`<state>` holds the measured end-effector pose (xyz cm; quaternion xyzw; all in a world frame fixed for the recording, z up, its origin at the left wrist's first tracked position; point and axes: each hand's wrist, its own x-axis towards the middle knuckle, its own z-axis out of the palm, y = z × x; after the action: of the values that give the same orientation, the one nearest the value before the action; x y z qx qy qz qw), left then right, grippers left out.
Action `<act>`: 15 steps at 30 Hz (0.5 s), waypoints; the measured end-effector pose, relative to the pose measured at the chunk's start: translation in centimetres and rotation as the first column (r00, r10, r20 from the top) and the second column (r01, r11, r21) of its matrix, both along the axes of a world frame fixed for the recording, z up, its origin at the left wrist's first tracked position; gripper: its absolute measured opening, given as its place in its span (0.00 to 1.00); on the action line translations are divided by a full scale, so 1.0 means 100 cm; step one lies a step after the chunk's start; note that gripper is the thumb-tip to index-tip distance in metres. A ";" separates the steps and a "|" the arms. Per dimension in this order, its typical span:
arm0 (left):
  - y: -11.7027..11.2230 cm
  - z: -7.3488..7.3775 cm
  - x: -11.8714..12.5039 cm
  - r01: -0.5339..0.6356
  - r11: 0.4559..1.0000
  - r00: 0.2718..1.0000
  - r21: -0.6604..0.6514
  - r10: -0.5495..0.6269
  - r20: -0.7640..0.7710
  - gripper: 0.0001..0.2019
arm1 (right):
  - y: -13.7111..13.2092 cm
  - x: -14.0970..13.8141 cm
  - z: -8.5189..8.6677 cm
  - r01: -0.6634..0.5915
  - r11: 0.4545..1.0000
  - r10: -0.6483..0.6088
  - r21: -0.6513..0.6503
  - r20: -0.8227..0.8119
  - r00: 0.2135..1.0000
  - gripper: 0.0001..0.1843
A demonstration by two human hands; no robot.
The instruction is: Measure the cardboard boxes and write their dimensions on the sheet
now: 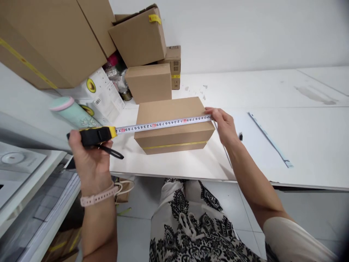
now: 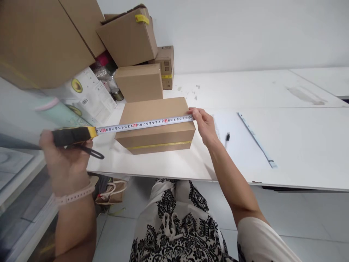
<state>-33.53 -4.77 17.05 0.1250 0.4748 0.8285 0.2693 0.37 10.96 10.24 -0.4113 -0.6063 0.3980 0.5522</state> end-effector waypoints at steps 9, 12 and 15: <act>-0.056 -0.032 0.091 -0.095 0.988 0.990 0.119 0.107 -0.094 0.12 | 0.023 -0.012 0.057 0.060 0.993 -0.036 0.101 -0.220 0.975 0.28; -0.068 -0.054 0.123 -0.045 0.998 0.997 0.042 0.047 -0.059 0.15 | 0.046 -0.022 0.067 0.044 0.997 -0.027 0.060 -0.259 0.965 0.33; -0.086 -0.072 0.144 0.038 0.999 0.999 -0.032 -0.037 0.037 0.17 | 0.069 -0.034 0.072 0.041 0.999 -0.039 0.003 -0.237 0.971 0.37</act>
<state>-19.12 -13.34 9.83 0.1142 0.4810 0.8175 0.2955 -3.03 17.86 17.41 -0.3710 -0.5292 0.4306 0.6300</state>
